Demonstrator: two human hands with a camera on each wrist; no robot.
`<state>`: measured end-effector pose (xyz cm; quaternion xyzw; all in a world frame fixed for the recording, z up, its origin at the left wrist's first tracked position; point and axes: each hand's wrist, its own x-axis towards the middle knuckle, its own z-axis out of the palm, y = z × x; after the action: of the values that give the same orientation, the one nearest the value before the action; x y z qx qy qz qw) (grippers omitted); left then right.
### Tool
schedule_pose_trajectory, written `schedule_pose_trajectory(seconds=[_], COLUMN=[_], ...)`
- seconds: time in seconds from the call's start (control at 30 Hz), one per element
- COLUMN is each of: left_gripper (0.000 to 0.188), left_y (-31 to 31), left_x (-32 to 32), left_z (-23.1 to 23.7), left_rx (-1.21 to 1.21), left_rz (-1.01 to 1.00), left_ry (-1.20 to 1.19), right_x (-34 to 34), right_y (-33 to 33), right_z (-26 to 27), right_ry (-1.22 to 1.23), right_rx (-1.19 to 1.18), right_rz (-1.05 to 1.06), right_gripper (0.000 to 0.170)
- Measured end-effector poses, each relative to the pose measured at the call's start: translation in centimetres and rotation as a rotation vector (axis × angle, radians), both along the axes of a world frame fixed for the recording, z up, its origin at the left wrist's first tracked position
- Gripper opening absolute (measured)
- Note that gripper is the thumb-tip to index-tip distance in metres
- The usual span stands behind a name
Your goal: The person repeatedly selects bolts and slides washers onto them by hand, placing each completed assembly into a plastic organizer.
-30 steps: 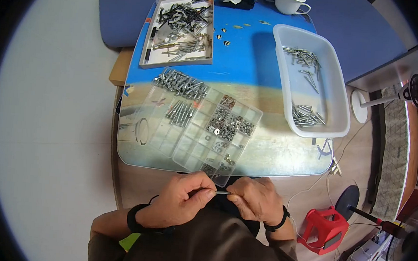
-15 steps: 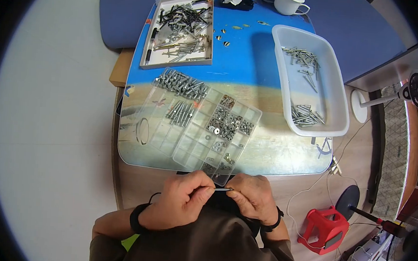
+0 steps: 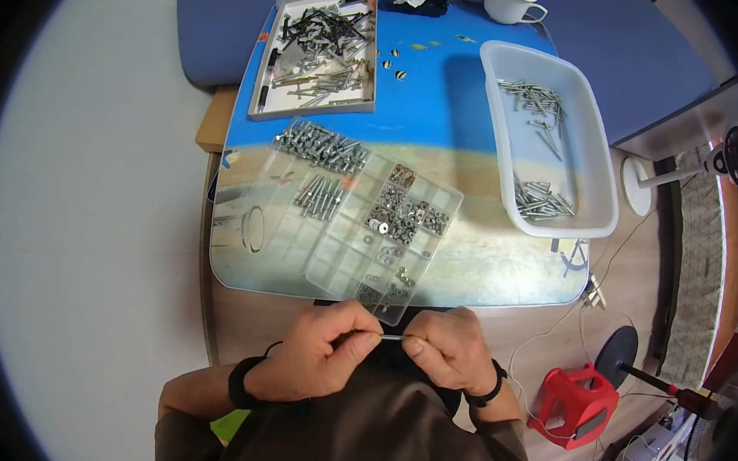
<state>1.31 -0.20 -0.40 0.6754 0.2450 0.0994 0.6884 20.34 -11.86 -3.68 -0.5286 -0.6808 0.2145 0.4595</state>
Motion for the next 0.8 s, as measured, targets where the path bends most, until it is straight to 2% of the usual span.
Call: schedule_pose_trajectory(seconds=[0.07, 0.1, 0.17, 0.3, 0.37, 0.4, 0.53, 0.6, 0.63, 0.7, 0.73, 0.8], left_gripper=[0.011, 0.011, 0.016, 0.011, 0.011, 0.011, 0.007, 0.006, 0.007, 0.007, 0.008, 0.009], left_y=[-0.1, -0.2, -0.4, -0.2, 0.1, 0.1, 0.0, 0.0, 0.2, 0.3, 0.3, 0.3], left_x=[0.3, 0.4, 0.5, 0.7, 0.7, 0.8, 0.9, 0.8, 0.8, 0.6, 0.5, 0.4], left_z=[-0.2, -0.1, 0.0, -0.5, -0.6, -0.6, -0.5, -0.4, -0.4, -0.4, -0.4, -0.3], left_rx=[0.683, 0.681, 0.846, 0.92, 0.779, 0.78, 0.746, 0.746, 0.744, 0.742, 0.774, 0.805], left_rz=[-0.012, -0.013, -0.024, -0.017, -0.016, -0.013, -0.016, -0.025, -0.032, -0.037, -0.056, -0.075], left_ry=[-0.201, -0.199, -0.227, -0.223, -0.219, -0.218, -0.196, -0.191, -0.18, -0.167, -0.168, -0.169], right_x=[-0.5, -0.8, -1.1, -1.0, -1.3, -1.5, -1.6, -1.4, -1.3, -1.0, -0.9, -0.7], right_y=[-0.4, -0.6, -0.9, -1.2, -0.7, -0.7, -0.7, -0.8, -0.8, -0.7, -0.5, -0.3], right_z=[-0.2, -0.5, -1.5, -1.6, -0.8, -1.5, -1.1, -0.8, -1.0, -1.5, -1.2, -0.3], right_ry=[0.694, 0.697, 1.193, 1.083, 0.714, 0.662, 0.612, 0.716, 0.716, 0.949, 0.839, 0.782], right_rx=[-0.355, -0.356, -0.455, -0.501, -0.375, -0.245, -0.134, -0.376, -0.375, -0.492, -0.48, -0.547], right_rz=[0.111, 0.11, 0.273, 0.229, 0.004, -0.043, -0.106, -0.103, -0.106, -0.011, -0.018, -0.014], right_gripper=[0.028, 0.028, 0.037, 0.036, 0.035, 0.03, 0.024, 0.022, 0.022, 0.028, 0.033, 0.034])
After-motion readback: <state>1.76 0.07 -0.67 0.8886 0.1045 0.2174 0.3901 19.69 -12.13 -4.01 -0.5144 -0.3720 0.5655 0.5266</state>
